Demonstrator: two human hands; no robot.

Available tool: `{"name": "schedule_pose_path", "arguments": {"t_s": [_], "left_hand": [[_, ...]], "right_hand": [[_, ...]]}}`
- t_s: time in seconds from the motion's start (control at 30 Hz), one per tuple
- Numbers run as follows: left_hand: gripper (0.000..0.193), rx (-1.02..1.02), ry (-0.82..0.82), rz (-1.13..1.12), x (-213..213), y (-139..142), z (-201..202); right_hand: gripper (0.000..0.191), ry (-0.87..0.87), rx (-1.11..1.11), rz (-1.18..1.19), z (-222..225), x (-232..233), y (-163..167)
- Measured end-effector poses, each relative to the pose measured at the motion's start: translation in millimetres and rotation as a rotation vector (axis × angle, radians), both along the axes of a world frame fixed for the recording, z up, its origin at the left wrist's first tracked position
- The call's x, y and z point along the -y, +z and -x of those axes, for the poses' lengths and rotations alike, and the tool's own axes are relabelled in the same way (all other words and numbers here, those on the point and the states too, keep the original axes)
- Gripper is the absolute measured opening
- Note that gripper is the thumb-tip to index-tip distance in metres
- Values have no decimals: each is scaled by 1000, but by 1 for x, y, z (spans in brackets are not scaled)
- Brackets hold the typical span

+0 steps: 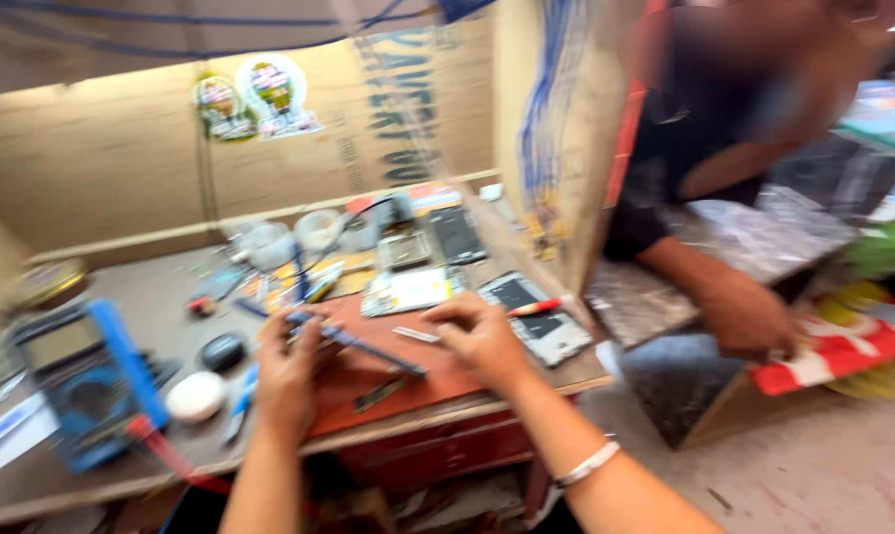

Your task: The person holds a smartphone and uses a small metal tool to pry and separate the phone's back cover from the frame. They repeatedly work along the edges to loosen the casing while another person watches nearby.

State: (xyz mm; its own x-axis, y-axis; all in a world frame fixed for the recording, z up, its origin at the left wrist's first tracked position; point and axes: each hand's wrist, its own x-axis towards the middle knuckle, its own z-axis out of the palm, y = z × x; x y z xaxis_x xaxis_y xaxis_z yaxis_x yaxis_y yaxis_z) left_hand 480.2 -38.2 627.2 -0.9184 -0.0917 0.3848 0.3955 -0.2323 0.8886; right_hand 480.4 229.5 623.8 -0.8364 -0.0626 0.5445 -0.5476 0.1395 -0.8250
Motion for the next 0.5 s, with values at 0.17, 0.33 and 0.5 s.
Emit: {"name": "schedule_pose_path", "arguments": {"t_s": [0.17, 0.33, 0.5], "left_hand": [[23, -8, -40, -80, 7, 2, 0], [24, -4, -30, -62, 8, 11, -1], [25, -19, -36, -90, 6, 16, 5]], "right_hand": [[16, 184, 205, 236, 5, 8, -7], [17, 194, 218, 252, 9, 14, -5], [16, 190, 233, 252, 14, 14, -3]]}}
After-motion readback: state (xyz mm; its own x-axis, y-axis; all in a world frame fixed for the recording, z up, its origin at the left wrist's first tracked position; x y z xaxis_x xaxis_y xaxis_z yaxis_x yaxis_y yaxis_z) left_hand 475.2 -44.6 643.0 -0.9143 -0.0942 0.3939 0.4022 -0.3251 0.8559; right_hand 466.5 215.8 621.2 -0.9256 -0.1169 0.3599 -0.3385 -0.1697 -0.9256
